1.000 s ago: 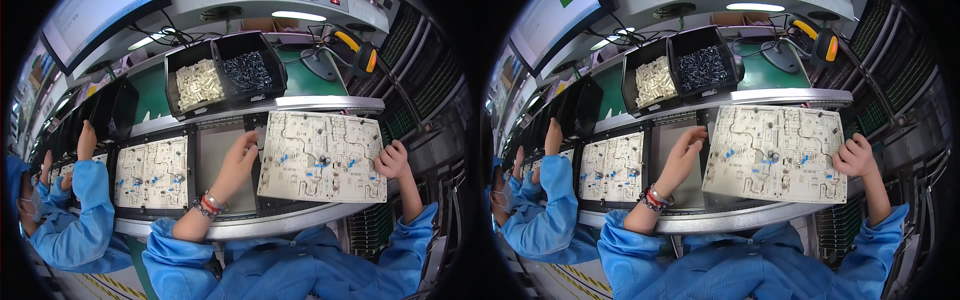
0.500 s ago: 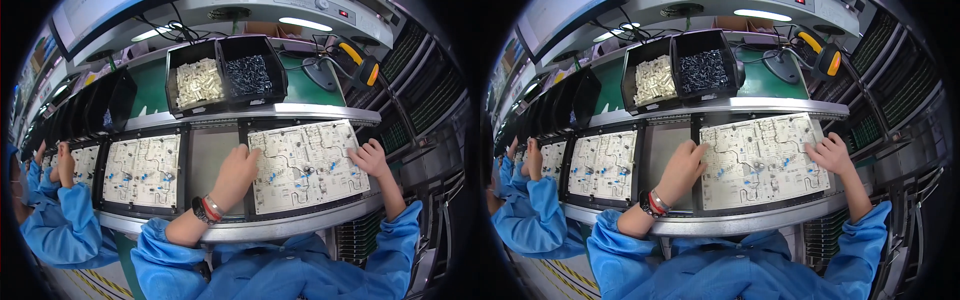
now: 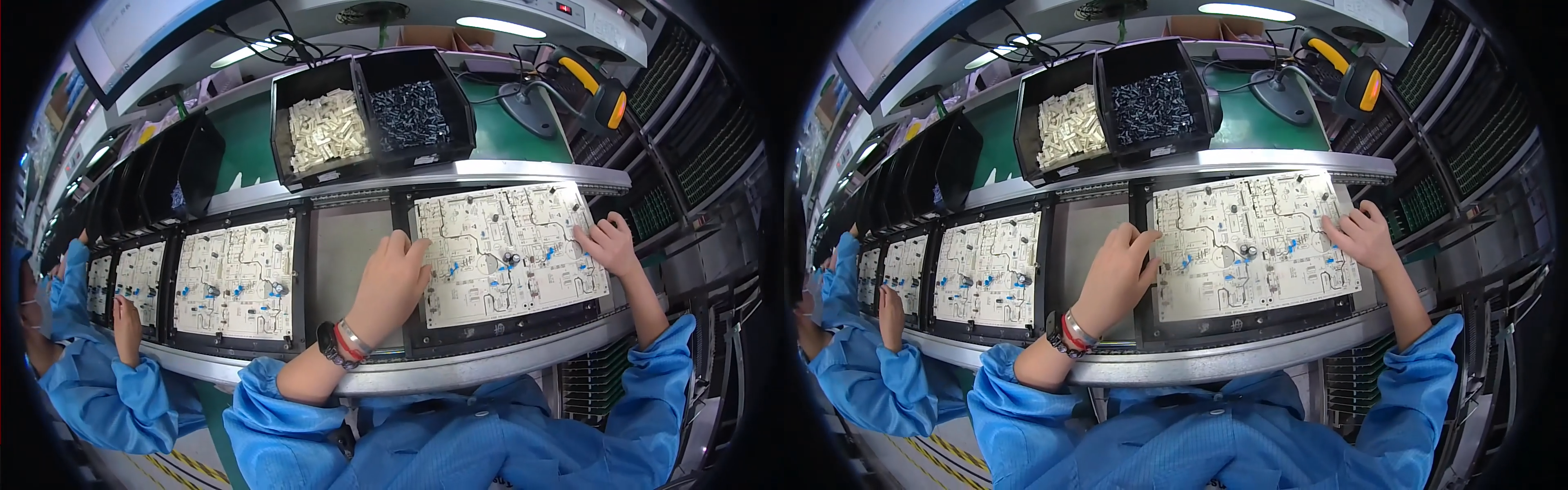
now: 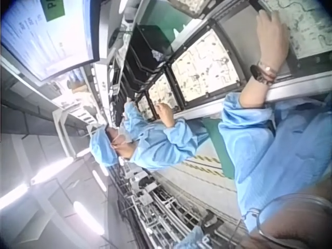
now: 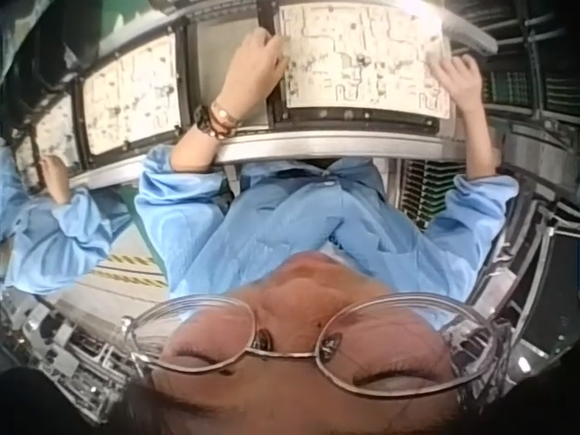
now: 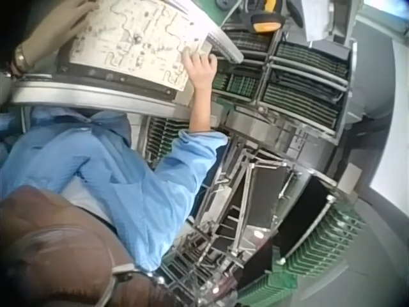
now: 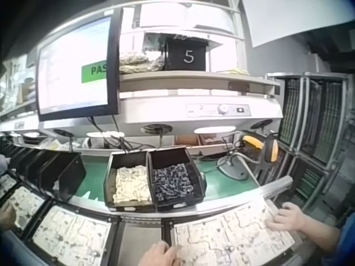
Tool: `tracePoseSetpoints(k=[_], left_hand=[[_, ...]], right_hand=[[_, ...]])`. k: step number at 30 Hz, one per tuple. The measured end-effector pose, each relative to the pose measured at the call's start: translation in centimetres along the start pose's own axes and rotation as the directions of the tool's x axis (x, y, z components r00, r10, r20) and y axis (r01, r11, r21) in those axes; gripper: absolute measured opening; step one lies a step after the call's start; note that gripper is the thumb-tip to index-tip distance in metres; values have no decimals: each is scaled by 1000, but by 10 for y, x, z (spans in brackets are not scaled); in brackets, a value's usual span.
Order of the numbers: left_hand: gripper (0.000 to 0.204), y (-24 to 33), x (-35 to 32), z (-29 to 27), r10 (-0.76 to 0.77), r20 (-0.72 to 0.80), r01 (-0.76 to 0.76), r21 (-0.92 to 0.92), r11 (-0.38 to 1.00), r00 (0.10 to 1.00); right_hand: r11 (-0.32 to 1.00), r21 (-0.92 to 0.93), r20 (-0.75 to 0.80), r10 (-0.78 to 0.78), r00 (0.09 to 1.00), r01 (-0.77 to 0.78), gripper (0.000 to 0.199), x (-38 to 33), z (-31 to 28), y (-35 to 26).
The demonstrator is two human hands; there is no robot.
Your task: The person assembles electronic components onto printed circuit boards by hand, taking components from a component tray and placing them into a mounting frame.
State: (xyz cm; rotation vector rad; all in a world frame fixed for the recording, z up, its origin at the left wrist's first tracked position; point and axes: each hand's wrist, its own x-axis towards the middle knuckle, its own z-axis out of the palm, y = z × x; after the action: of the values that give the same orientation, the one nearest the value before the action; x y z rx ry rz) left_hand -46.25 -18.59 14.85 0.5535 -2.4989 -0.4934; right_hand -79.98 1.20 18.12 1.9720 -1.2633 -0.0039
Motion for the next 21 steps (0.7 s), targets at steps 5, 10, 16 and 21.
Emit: tracePoseSetpoints(k=[5, 10, 16, 21], left_hand=[[26, 1, 2, 3, 43, 13, -43, 0, 999, 999], [24, -1, -2, 3, 110, 37, -108, -45, 993, 993], [29, 3, -3, -1, 63, 127, -56, -57, 997, 990], [34, 0, -7, 5, 167, 132, -166, -18, 986, 977]], right_hand=[[999, 1, 14, -48, 999, 48, 28, -3, 5, -2], [995, 1, -28, -103, 994, 103, 24, 5, 0, -1], [996, -17, -43, -83, 996, 83, 22, 0, 1, -6], [996, 2, -22, -86, 996, 86, 22, 6, 12, -7]])
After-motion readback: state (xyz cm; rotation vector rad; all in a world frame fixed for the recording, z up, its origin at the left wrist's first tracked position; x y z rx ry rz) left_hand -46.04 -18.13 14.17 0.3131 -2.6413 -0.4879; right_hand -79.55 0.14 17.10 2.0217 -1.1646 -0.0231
